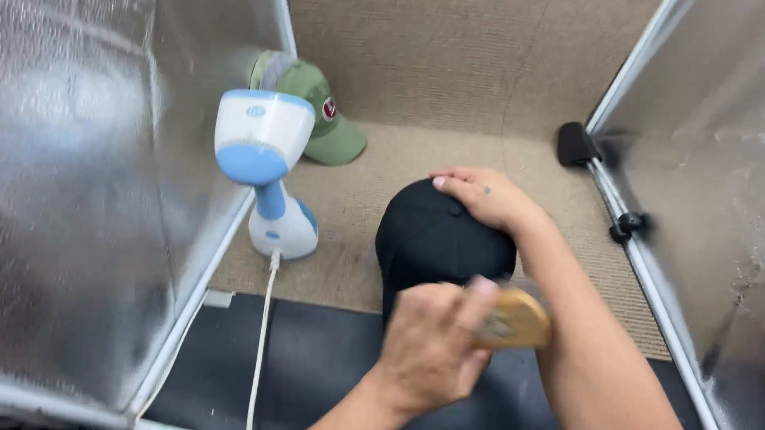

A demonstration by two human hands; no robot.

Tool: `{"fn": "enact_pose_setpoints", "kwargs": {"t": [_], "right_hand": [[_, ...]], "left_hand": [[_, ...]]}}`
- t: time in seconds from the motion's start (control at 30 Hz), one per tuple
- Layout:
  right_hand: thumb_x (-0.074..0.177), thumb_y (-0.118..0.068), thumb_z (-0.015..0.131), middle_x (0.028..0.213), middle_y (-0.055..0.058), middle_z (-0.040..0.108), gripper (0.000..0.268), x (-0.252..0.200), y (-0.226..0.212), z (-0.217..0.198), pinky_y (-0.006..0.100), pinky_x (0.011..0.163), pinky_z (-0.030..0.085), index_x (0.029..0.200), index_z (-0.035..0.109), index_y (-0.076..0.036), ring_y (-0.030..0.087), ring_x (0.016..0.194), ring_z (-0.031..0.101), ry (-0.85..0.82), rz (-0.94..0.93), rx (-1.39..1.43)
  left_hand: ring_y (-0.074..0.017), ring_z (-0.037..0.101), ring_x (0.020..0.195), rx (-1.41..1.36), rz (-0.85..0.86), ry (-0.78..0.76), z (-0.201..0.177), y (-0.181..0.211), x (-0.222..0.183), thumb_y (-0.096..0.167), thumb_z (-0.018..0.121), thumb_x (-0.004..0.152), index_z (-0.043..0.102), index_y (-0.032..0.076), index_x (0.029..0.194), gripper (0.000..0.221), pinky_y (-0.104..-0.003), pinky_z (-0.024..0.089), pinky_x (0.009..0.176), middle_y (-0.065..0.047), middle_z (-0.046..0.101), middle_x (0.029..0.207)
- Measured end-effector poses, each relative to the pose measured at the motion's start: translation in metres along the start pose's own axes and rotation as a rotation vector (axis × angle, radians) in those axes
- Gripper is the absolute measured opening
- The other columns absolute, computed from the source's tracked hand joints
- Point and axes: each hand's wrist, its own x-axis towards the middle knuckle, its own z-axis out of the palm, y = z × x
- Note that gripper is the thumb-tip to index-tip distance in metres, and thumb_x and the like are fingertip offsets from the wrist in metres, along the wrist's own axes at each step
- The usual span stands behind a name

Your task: Cleaning and steaming a black baseball cap using a wooden brush and a handheld steamer to remove lint and wrinkles.

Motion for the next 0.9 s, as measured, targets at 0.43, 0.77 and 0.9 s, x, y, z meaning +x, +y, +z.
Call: {"fn": "enact_pose_setpoints", "kwargs": {"t": [0.43,0.77,0.9], "right_hand": [[0.093,-0.05,0.057,0.128,0.018,0.071,0.048,0.0,0.0,0.007,0.05,0.103,0.051,0.131,0.072,-0.026,0.039,0.127,0.061,0.065,0.007,0.057],[0.093,-0.049,0.059,0.128,0.014,0.072,0.044,-0.002,0.002,0.01,0.047,0.105,0.049,0.13,0.073,-0.028,0.036,0.127,0.062,0.072,-0.027,0.058],[0.093,-0.05,0.059,0.128,0.015,0.072,0.044,0.004,0.005,0.005,0.048,0.106,0.049,0.13,0.073,-0.03,0.037,0.128,0.061,0.073,0.01,0.092]], "left_hand": [[-0.0333,0.057,0.097,-0.129,0.253,0.052,0.013,0.009,-0.034,0.027,0.059,0.098,0.068,0.018,0.13,0.034,-0.048,0.048,0.087,-0.01,0.053,0.108],[-0.0541,0.057,0.099,0.003,-0.464,0.186,0.011,-0.075,-0.024,0.038,0.068,0.098,0.042,-0.007,0.151,0.074,-0.058,0.048,0.086,-0.029,0.052,0.11],[-0.0384,0.061,0.093,-0.048,-0.061,0.262,0.016,-0.039,0.006,0.043,0.075,0.09,0.063,0.016,0.141,0.058,-0.048,0.05,0.083,-0.015,0.058,0.107]]}}
